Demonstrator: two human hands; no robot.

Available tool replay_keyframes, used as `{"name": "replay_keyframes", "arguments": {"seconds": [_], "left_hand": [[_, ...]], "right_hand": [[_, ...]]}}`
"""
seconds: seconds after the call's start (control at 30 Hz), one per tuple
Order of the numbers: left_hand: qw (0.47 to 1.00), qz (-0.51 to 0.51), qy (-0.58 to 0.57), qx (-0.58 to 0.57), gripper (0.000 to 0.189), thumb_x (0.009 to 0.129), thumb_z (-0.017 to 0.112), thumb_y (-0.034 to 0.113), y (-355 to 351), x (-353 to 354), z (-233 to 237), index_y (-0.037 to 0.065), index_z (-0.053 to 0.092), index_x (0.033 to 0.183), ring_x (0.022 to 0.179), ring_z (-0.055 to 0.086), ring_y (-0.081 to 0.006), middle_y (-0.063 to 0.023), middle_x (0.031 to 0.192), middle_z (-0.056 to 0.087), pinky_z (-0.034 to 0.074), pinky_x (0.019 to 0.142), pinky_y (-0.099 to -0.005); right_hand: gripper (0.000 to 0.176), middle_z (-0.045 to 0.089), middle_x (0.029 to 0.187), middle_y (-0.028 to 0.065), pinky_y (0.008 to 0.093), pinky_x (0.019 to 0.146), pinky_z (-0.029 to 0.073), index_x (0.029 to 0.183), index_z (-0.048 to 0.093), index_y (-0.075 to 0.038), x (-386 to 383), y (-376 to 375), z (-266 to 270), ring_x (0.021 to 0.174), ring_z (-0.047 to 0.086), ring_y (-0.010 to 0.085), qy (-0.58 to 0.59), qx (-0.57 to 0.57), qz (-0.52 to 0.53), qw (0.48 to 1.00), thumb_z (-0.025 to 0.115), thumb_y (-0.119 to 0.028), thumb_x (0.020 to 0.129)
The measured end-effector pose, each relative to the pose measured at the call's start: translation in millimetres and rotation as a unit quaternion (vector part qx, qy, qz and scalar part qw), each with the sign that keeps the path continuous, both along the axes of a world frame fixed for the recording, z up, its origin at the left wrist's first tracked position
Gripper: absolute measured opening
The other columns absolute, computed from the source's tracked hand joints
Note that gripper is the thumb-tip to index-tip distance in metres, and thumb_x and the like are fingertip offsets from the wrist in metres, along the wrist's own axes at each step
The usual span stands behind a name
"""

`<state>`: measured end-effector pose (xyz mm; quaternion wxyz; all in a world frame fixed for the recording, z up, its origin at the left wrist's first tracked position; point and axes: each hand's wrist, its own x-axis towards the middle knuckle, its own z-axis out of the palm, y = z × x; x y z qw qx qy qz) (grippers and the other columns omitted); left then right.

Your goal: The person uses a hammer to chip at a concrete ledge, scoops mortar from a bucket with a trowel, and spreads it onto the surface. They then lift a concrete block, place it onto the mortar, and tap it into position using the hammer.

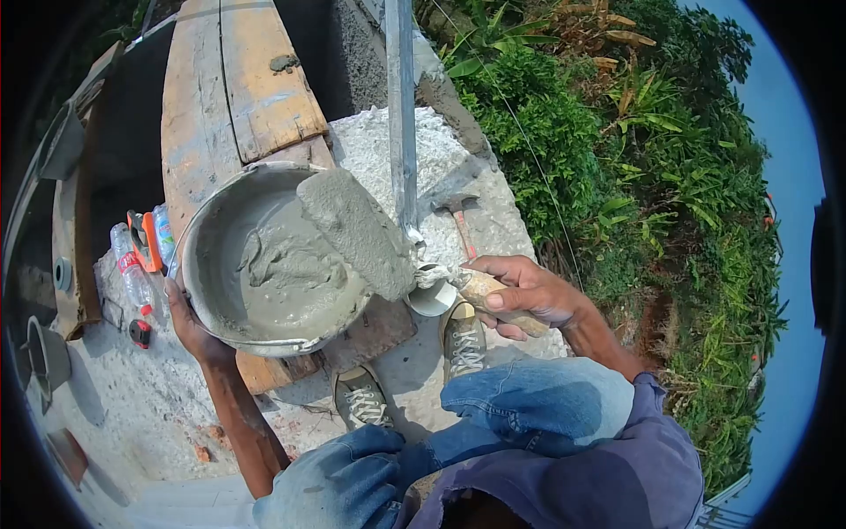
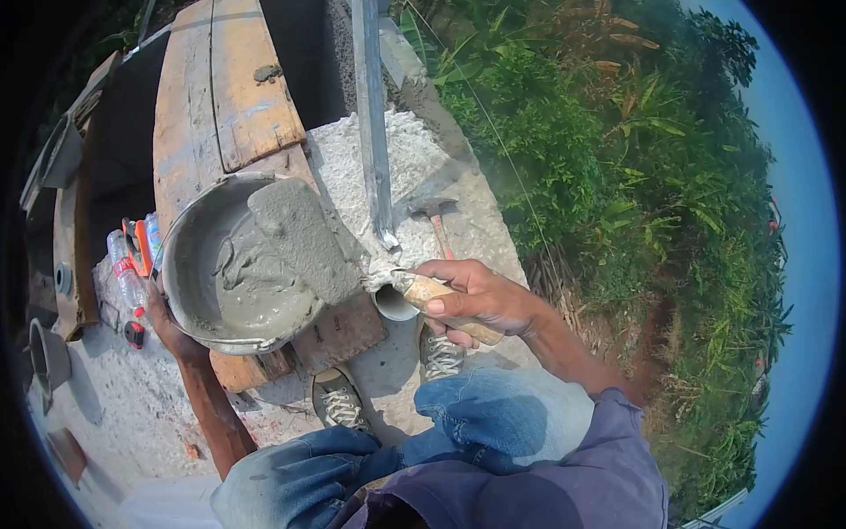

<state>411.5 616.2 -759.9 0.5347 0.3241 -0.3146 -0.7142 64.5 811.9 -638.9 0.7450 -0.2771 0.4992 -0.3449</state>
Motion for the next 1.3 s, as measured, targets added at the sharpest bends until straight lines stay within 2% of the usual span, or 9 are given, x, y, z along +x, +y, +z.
{"name": "replay_keyframes", "arguments": {"seconds": [0.2,0.33,0.5,0.6,0.63,0.7,0.8,1.23,1.3], "left_hand": [[1.0,0.012,0.003,-0.014,0.057,0.104,0.022,0.037,1.3,-3.0,2.0,-0.007,0.042,0.135,0.119,0.053,-0.0261,-0.0189,0.13,0.054,0.039,0.104,-0.039],[1.0,-0.008,0.017,-0.025,0.057,0.104,0.022,0.037,1.0,0.5,-1.4,-0.007,0.043,0.135,0.119,0.053,-0.026,-0.0189,0.13,0.054,0.039,0.103,-0.0388],[1.0,0.026,-0.013,0.003,0.056,0.104,0.023,0.037,5.0,-2.6,2.8,-0.006,0.044,0.133,0.119,0.052,-0.0265,-0.019,0.13,0.054,0.038,0.103,-0.0388],[0.998,0.028,-0.054,-0.018,0.057,0.104,0.024,0.038,5.9,-4.0,6.5,-0.007,0.044,0.133,0.119,0.052,-0.0268,-0.0192,0.13,0.054,0.037,0.104,-0.0389],[0.998,0.028,-0.057,-0.014,0.057,0.104,0.024,0.038,5.1,-2.6,3.9,-0.007,0.044,0.133,0.119,0.052,-0.0268,-0.0192,0.13,0.054,0.037,0.104,-0.0389],[0.997,0.04,-0.057,-0.019,0.058,0.104,0.024,0.038,2.6,1.9,-0.9,-0.007,0.044,0.134,0.119,0.052,-0.027,-0.0195,0.13,0.054,0.037,0.105,-0.0388],[0.998,0.035,-0.055,-0.024,0.055,0.104,0.026,0.036,2.5,-2.8,2.7,-0.006,0.045,0.133,0.117,0.053,-0.0249,-0.0179,0.128,0.055,0.038,0.102,-0.0373],[0.997,0.041,-0.059,-0.038,0.056,0.103,0.024,0.037,0.4,6.6,-9.5,-0.006,0.045,0.133,0.118,0.051,-0.026,-0.018,0.129,0.054,0.037,0.104,-0.0383],[0.999,0.012,-0.032,-0.024,0.056,0.103,0.024,0.037,2.5,3.0,-3.1,-0.006,0.045,0.133,0.118,0.051,-0.0261,-0.018,0.129,0.054,0.037,0.103,-0.0385]], "right_hand": [[0.043,0.058,0.076,0.0096,0.0221,0.038,0.043,0.127,0.046,-0.001,-55.3,33.0,-40.6,0.046,0.053,0.0107,0.023,0.035,-0.237,0.971,0.059,-0.023,0.092],[0.03,0.058,0.076,0.0063,0.0223,0.04,0.043,0.119,0.051,-0.007,-119.6,-14.1,-108.5,0.051,0.055,0.0107,0.169,0.045,-0.334,0.926,0.052,-0.022,0.093],[0.031,0.062,0.078,0.0091,0.0287,0.045,0.047,0.111,0.058,-0.005,-202.3,-130.9,-185.8,0.056,0.059,0.0143,0.409,0.004,-0.314,0.857,0.057,-0.024,0.087],[0.041,0.067,0.089,0.0192,0.039,0.063,0.054,0.114,0.058,-0.004,-242.9,-185.0,-203.8,0.07,0.067,0.0299,0.676,-0.061,-0.156,0.718,0.062,-0.027,0.08],[0.041,0.067,0.089,0.0192,0.039,0.063,0.054,0.114,0.058,-0.004,-247.2,-191.9,-206.9,0.07,0.067,0.0299,0.675,-0.058,-0.153,0.72,0.062,-0.027,0.08],[0.044,0.066,0.098,0.0258,0.0461,0.079,0.051,0.116,0.057,-0.007,-243.1,-198.7,-204.5,0.086,0.066,0.0411,0.762,-0.047,-0.082,0.641,0.062,-0.026,0.078],[0.042,0.064,0.102,0.0287,0.0497,0.083,0.049,0.117,0.057,-0.007,-211.3,-170.4,-193.7,0.097,0.062,0.0455,0.747,-0.017,-0.116,0.655,0.06,-0.023,0.078],[0.049,0.06,0.095,0.0256,0.0521,0.076,0.048,0.128,0.05,-0.009,-157.5,-7.8,-226.1,0.088,0.061,0.0448,0.767,-0.096,-0.19,0.606,0.058,-0.018,0.081],[0.053,0.059,0.097,0.025,0.0524,0.077,0.048,0.133,0.047,-0.01,-142.5,0.8,-209.7,0.09,0.06,0.0452,0.751,-0.007,-0.163,0.64,0.057,-0.019,0.081]]}}
